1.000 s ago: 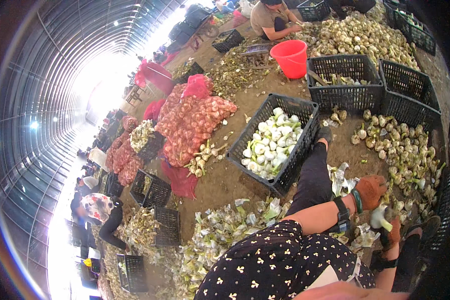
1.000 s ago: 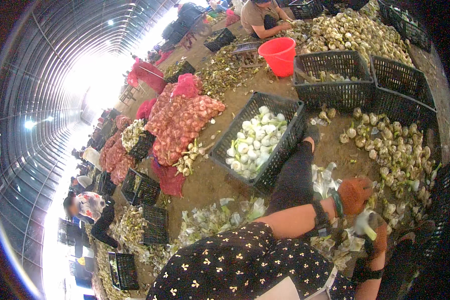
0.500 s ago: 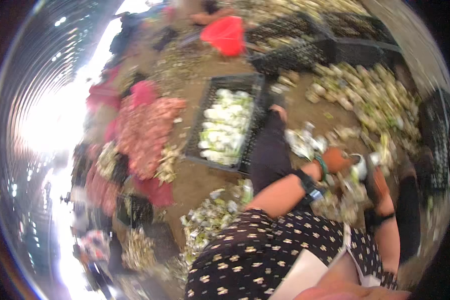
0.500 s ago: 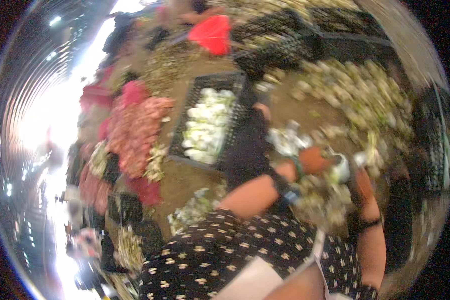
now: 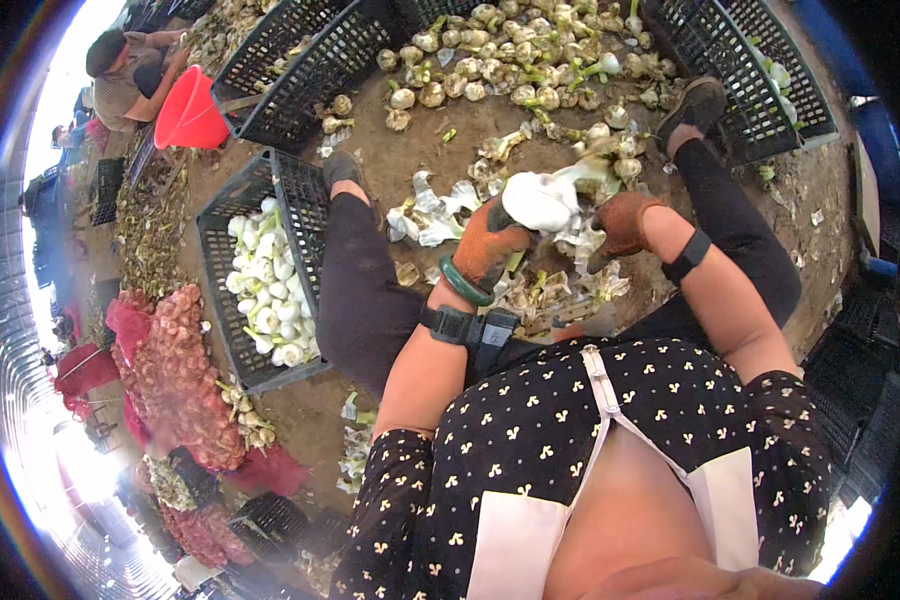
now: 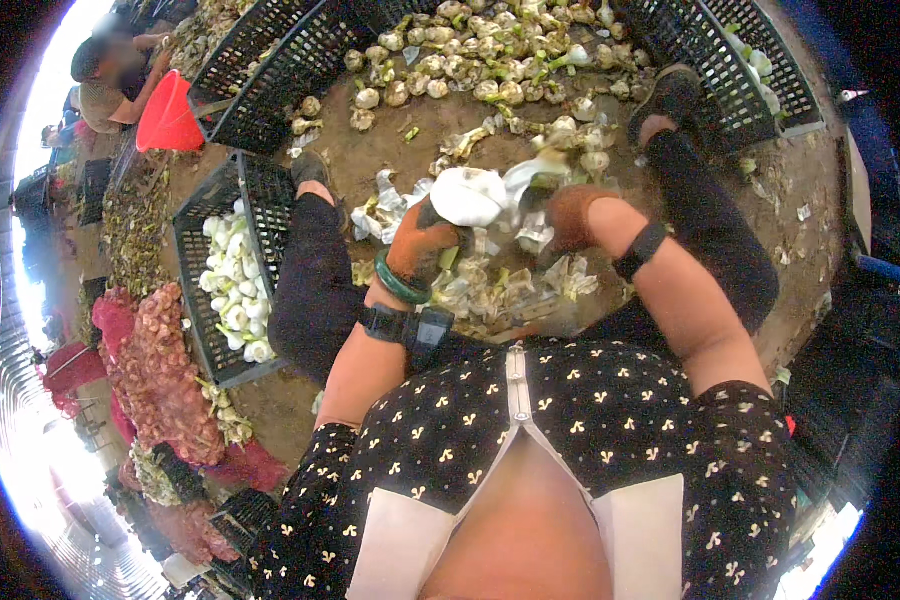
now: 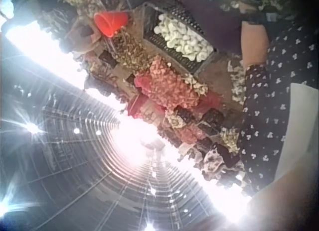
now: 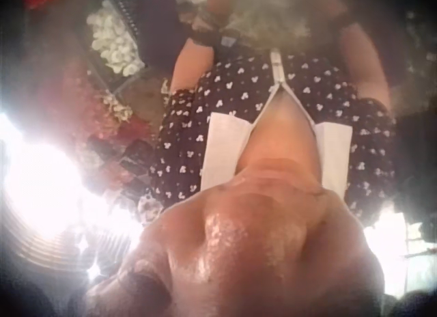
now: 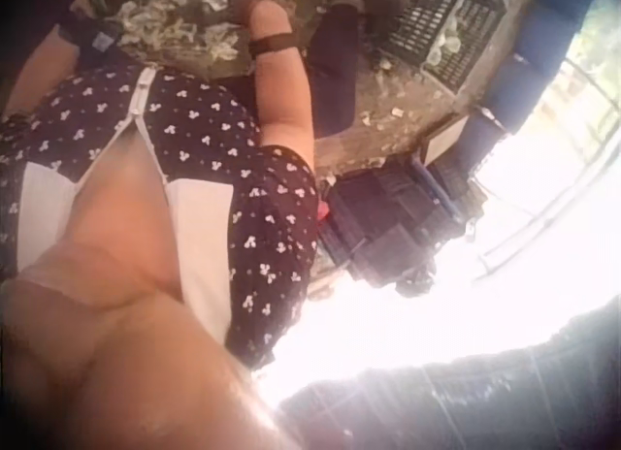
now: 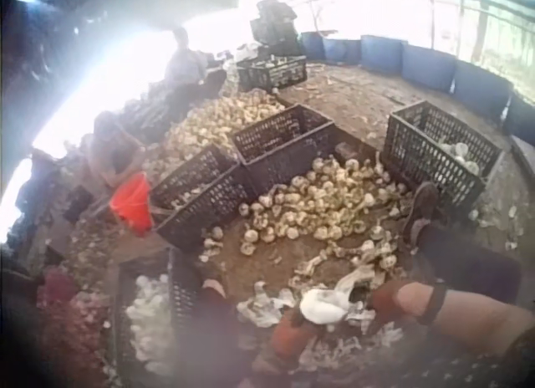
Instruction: Peeling and cleaning vegetables with a knife while sitting on the ground in an agricultural processing facility.
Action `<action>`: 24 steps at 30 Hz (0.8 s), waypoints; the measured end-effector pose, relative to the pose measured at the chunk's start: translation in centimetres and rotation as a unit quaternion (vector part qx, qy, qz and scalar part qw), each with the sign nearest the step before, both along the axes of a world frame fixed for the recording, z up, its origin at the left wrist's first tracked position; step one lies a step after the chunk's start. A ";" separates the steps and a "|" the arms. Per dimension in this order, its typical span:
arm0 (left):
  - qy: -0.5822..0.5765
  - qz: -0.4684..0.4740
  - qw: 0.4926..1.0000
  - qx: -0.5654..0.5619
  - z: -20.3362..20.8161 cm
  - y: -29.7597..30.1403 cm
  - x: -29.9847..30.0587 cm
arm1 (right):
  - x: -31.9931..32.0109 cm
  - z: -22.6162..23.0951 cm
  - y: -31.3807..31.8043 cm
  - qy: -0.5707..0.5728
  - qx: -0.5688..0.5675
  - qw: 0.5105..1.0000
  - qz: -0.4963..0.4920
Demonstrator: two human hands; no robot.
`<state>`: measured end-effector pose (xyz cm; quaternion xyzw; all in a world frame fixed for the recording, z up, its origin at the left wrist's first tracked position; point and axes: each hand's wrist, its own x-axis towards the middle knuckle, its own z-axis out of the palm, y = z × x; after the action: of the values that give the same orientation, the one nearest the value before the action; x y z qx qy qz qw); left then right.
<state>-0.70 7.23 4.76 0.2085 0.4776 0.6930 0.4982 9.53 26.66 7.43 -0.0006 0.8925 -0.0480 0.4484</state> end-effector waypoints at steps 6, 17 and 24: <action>-0.107 0.010 0.994 -0.015 -2.3 -0.6 -0.3 | -0.4 3.2 -1.6 0.349 -0.383 0.796 -0.314; -0.181 0.011 0.983 0.038 0.3 -1.5 1.2 | 0.1 -1.9 1.3 0.250 -0.264 0.867 -0.339; 0.034 0.039 0.993 -0.103 -4.4 -1.1 0.9 | -0.2 -1.8 -3.6 0.230 -0.606 0.645 -0.405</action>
<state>0.21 6.09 0.37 0.1607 0.5706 0.6516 0.4734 9.34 23.10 5.60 0.0787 0.6501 -0.7530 0.0638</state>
